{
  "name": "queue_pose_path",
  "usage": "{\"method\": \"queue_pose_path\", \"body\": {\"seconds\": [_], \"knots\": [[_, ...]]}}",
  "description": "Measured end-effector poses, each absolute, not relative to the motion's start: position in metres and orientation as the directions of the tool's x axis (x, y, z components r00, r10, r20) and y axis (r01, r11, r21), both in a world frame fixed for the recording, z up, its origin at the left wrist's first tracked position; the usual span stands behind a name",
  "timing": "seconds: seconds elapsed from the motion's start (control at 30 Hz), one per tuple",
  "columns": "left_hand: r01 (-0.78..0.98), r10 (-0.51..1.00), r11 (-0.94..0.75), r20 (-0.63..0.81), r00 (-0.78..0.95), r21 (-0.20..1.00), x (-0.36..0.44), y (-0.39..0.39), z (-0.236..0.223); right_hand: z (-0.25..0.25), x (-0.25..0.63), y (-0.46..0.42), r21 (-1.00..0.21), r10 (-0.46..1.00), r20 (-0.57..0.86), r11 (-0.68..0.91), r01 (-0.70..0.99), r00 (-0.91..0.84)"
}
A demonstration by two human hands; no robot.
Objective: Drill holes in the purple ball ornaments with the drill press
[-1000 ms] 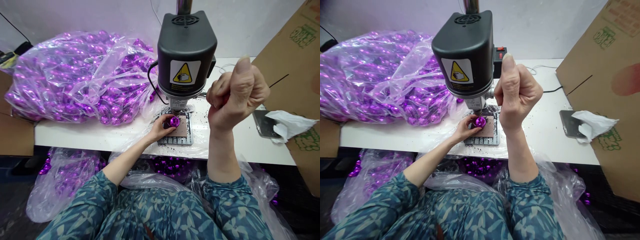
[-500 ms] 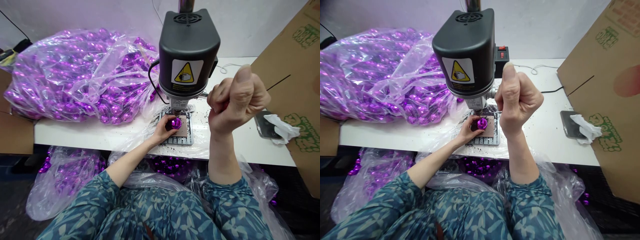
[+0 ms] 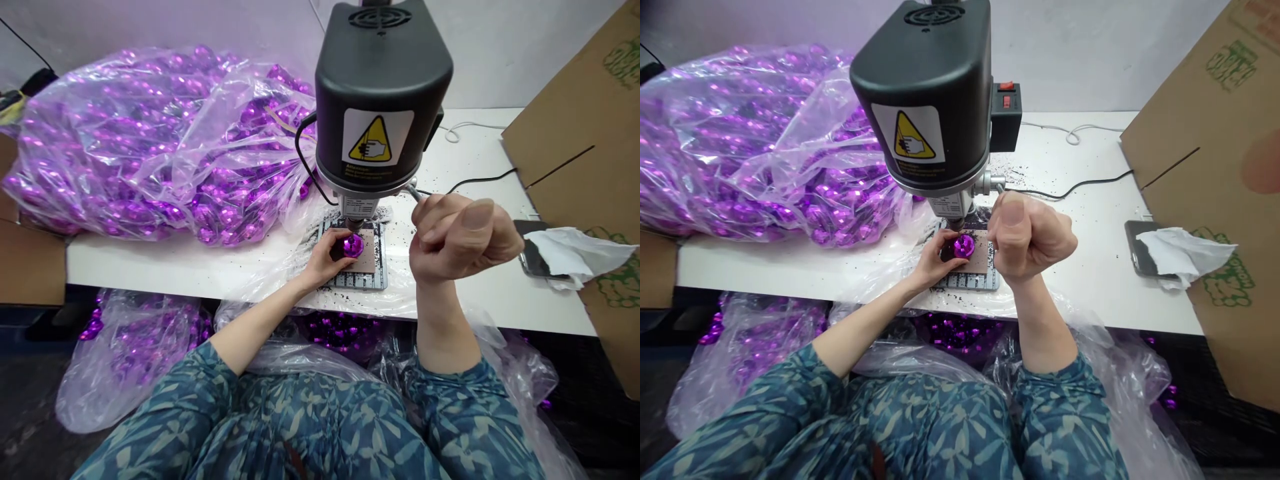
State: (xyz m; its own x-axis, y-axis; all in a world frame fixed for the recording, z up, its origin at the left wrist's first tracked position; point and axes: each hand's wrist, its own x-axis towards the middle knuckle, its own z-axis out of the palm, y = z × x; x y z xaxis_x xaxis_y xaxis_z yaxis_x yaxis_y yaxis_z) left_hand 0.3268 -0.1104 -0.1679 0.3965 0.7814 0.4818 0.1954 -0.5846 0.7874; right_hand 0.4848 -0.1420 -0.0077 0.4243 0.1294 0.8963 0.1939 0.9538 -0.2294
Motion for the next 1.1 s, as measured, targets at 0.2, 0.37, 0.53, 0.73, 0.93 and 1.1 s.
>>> {"method": "queue_pose_path", "body": {"seconds": [0.2, 0.37, 0.53, 0.73, 0.93, 1.1], "knots": [[0.183, 0.764, -0.613, 0.516, 0.388, 0.769, 0.327, -0.110, -0.170, -0.019, 0.490, -0.135, -0.050, -0.009, 0.957, 0.980, 0.193, 0.291], [0.200, 0.776, -0.599, 0.500, 0.385, 0.776, 0.327, -0.110, -0.170, -0.019, 0.490, -0.134, -0.016, -0.042, 0.959, 0.979, 0.201, 0.281], [0.185, 0.802, -0.558, 0.468, 0.370, 0.809, 0.329, -0.113, -0.169, -0.024, 0.490, -0.133, 0.060, -0.100, 0.968, 0.983, 0.175, 0.229], [0.155, 0.829, -0.513, 0.439, 0.347, 0.845, 0.331, -0.116, -0.167, -0.018, 0.486, -0.141, -0.102, 0.038, 0.952, 0.975, 0.199, 0.303], [0.224, 0.856, -0.504, 0.447, 0.260, 0.834, 0.329, -0.124, -0.161, 0.039, 0.482, -0.138, -0.538, 0.418, 0.766, 0.832, 0.132, 0.488], [0.287, 0.702, -0.643, 0.397, 0.591, 0.710, 0.301, -0.171, -0.139, 0.050, 0.484, -0.130, -0.525, 0.439, 0.768, 0.848, 0.067, 0.466]]}}
